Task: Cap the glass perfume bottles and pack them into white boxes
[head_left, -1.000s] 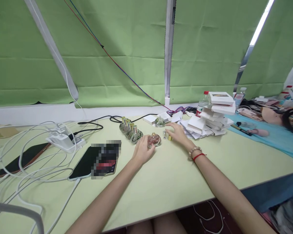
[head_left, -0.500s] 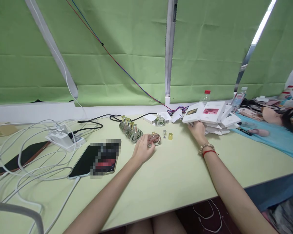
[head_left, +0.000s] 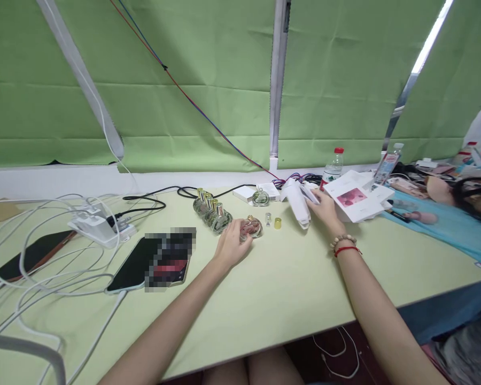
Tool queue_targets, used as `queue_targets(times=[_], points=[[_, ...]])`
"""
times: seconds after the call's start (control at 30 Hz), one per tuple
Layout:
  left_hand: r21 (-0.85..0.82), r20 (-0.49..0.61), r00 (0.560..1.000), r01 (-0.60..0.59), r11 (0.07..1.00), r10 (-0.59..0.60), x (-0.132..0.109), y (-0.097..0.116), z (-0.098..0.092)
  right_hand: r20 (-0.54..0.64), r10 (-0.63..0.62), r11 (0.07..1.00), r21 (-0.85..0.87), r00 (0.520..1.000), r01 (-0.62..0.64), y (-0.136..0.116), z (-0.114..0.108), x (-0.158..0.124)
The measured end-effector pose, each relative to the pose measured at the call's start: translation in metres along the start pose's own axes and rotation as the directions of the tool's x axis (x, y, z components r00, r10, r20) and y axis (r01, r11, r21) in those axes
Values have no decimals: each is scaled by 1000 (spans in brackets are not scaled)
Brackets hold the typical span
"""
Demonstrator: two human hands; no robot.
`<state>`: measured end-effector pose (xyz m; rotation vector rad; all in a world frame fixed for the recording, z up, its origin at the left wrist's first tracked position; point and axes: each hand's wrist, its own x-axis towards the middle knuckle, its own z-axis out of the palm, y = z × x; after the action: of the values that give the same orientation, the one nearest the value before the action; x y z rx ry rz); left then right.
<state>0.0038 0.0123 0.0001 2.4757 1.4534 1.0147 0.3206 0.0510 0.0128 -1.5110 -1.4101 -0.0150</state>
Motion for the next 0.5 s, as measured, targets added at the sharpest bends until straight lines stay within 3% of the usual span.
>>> queue_targets(times=[0.13, 0.27, 0.33, 0.4, 0.5], points=[[11, 6, 1000, 3, 1000, -4, 0, 0, -1, 135, -49, 979, -192, 990, 74, -1, 14, -3], [13, -3, 1000, -2, 1000, 2, 1, -1, 1, 157, 6, 950, -308, 988, 43, -12, 21, -9], [8, -8, 1000, -8, 1000, 8, 1, -2, 1, 155, -13, 966, -253, 988, 53, -24, 23, -11], [2, -11, 1000, -15, 1000, 15, 1, -3, 2, 225, -98, 983, -127, 969, 129, -36, 26, -13], [-7, -22, 1000, -15, 1000, 15, 0, -2, 2, 445, -176, 983, 29, 878, 183, -48, 35, -19]])
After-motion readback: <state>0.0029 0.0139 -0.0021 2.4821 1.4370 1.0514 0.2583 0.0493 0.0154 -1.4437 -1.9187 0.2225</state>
